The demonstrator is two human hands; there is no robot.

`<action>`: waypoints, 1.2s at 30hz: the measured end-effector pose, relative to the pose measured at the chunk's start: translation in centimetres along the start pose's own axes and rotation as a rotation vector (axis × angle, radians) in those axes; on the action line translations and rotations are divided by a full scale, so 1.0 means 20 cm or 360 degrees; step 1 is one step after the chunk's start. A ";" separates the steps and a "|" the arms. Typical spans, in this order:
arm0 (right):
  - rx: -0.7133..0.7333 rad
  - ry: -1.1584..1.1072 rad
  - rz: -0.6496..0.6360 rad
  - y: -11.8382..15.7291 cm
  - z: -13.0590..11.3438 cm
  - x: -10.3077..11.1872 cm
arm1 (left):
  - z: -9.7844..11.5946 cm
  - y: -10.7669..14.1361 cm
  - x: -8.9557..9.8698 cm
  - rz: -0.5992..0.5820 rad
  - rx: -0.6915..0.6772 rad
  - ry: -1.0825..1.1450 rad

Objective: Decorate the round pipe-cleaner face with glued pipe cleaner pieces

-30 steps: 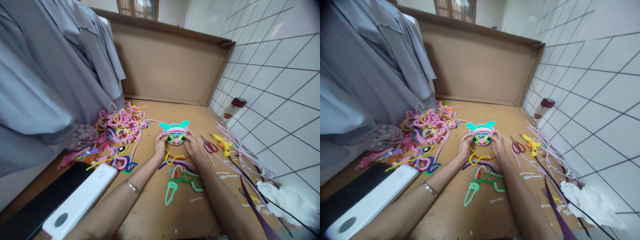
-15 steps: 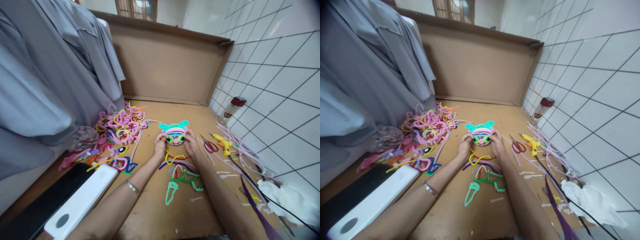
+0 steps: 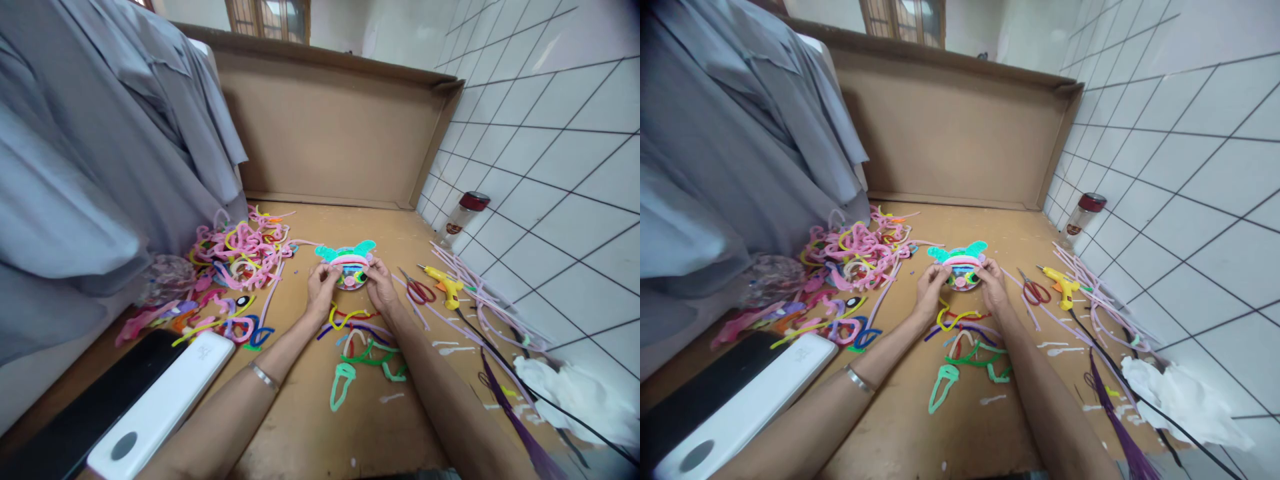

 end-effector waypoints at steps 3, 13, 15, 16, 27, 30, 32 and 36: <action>0.0006 0.0000 -0.0003 0.00 0.00 0.00 | 0.02 0.00 -0.02 -0.0075 -0.0049 -0.0028; 0.0022 0.0045 -0.0018 0.00 0.01 -0.01 | 0.01 0.00 -0.02 -0.0045 -0.0015 -0.0003; 0.0032 0.0074 -0.0024 0.01 0.01 -0.01 | 0.00 0.00 -0.02 -0.0032 0.0002 -0.0001; 0.0040 0.0087 -0.0027 0.01 0.01 -0.01 | 0.00 0.00 -0.02 -0.0025 0.0009 -0.0004; 0.0111 0.0188 -0.0029 0.03 -0.01 -0.04 | 0.00 0.00 -0.02 -0.0016 0.0020 -0.0045; 0.0131 0.0228 0.0002 0.04 -0.01 -0.04 | 0.00 0.00 -0.01 -0.0001 0.0015 -0.0056; 0.0137 0.0231 0.0008 0.04 -0.02 -0.04 | 0.00 0.00 -0.01 0.0009 0.0011 -0.0058; 0.0128 0.0201 -0.0019 0.04 -0.01 -0.05 | 0.00 0.00 -0.01 0.0004 0.0018 -0.0067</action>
Point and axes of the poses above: each hand's wrist, its own y-axis away from the middle knuckle, its own x-axis out of the back of the hand, z = x × y, the point moved 5 cm from there along -y, towards the middle knuckle, and after that the axes turned 12 degrees about -x, right-handed, at the moved point
